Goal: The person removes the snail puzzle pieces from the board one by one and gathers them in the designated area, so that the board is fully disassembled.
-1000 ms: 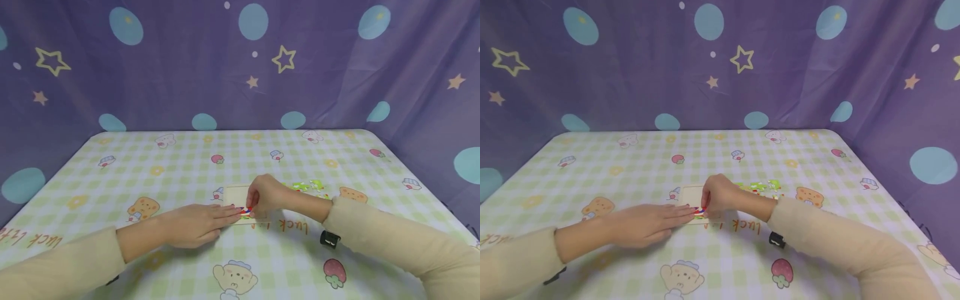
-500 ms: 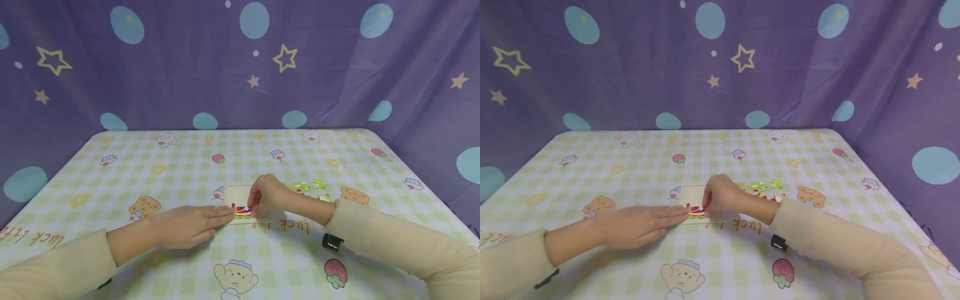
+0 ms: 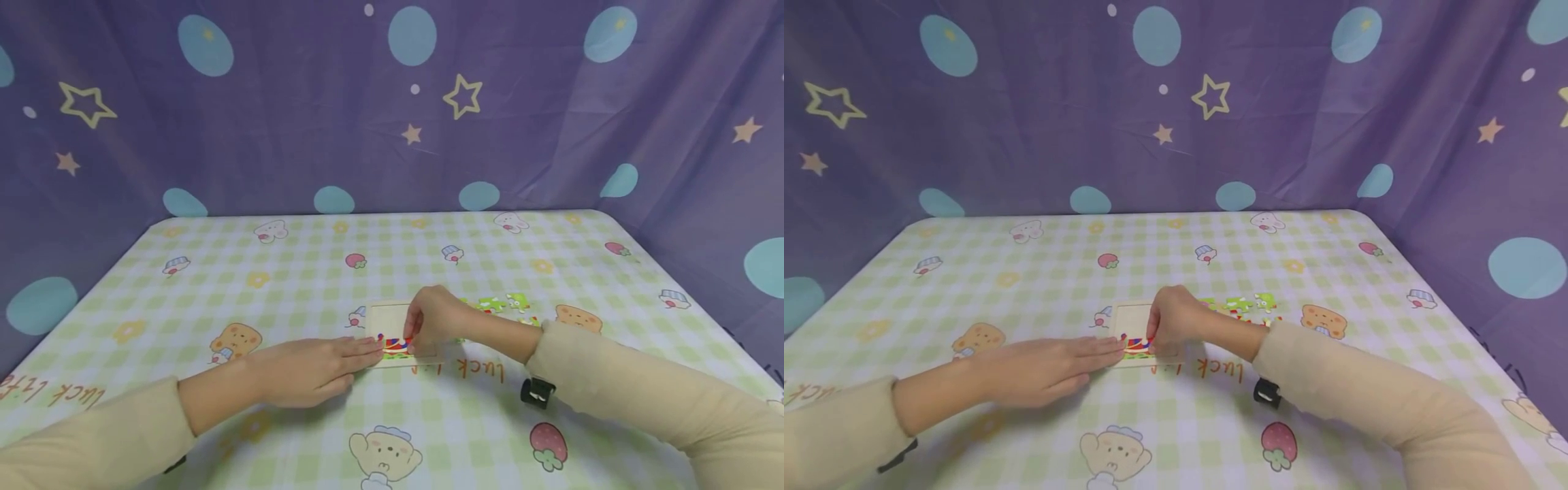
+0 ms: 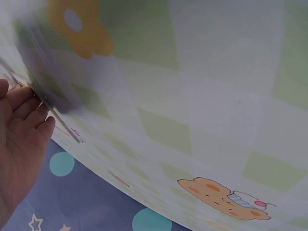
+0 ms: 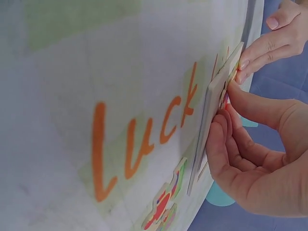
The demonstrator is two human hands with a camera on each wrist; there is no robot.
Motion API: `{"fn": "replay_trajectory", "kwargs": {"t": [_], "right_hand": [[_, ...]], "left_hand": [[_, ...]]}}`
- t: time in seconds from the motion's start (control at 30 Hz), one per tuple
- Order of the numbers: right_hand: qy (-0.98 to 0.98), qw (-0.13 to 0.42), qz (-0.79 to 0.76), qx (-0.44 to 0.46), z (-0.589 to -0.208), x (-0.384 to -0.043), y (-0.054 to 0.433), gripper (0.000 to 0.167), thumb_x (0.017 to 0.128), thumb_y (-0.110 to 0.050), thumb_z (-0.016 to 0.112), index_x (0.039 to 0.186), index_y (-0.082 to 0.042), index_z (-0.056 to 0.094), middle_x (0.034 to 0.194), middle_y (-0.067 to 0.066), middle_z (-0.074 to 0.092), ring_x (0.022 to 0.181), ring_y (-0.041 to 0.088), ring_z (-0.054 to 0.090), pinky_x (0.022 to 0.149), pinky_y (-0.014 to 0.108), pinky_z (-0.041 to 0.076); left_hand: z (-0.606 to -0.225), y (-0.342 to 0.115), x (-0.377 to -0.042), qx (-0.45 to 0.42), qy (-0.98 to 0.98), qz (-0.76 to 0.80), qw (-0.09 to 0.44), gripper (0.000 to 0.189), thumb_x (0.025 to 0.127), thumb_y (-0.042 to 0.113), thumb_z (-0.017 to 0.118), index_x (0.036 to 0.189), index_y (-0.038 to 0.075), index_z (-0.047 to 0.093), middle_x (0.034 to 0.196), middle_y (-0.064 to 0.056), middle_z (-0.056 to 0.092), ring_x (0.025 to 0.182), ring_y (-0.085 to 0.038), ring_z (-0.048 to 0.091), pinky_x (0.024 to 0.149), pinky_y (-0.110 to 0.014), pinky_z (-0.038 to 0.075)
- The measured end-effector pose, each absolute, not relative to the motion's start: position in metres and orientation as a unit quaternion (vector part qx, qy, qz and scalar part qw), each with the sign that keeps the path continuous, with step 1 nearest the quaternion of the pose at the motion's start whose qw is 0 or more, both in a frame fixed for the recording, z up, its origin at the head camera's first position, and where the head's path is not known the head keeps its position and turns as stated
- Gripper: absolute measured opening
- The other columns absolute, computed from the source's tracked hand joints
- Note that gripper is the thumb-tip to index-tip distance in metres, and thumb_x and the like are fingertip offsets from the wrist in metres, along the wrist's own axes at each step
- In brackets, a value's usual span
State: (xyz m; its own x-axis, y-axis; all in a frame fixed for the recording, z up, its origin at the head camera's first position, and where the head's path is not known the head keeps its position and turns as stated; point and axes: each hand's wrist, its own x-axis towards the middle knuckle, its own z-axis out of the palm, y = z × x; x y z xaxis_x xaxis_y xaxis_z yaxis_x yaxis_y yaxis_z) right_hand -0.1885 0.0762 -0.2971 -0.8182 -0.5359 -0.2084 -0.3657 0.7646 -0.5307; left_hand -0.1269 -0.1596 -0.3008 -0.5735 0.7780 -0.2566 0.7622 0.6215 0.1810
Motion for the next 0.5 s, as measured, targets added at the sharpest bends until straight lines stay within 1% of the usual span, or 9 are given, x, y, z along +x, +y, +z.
{"fn": "replay_trajectory", "kwargs": {"t": [0.2, 0.5], "right_hand": [[0.923, 0.178, -0.243, -0.241, -0.2956, -0.1875, 0.0761, 0.012, 0.069, -0.008, 0.084, 0.071, -0.01, 0.073, 0.068, -0.002, 0.07, 0.062, 0.004, 0.057, 0.059, 0.015, 0.046], [0.923, 0.188, -0.255, -0.217, -0.2972, -0.1909, 0.0767, 0.011, 0.072, -0.012, 0.084, 0.07, -0.014, 0.072, 0.067, -0.003, 0.07, 0.06, 0.005, 0.058, 0.058, 0.015, 0.046]], "left_hand": [[-0.3008, -0.1595, -0.1268, 0.436, 0.886, 0.023, 0.158, 0.048, 0.103, 0.025, 0.033, 0.151, 0.016, 0.032, 0.16, 0.0, 0.027, 0.148, -0.016, 0.026, 0.12, -0.039, 0.031], [-0.3002, -0.1595, -0.1264, 0.434, 0.887, 0.028, 0.158, 0.048, 0.103, 0.024, 0.033, 0.15, 0.015, 0.033, 0.159, 0.0, 0.028, 0.148, -0.015, 0.027, 0.119, -0.039, 0.032]]}}
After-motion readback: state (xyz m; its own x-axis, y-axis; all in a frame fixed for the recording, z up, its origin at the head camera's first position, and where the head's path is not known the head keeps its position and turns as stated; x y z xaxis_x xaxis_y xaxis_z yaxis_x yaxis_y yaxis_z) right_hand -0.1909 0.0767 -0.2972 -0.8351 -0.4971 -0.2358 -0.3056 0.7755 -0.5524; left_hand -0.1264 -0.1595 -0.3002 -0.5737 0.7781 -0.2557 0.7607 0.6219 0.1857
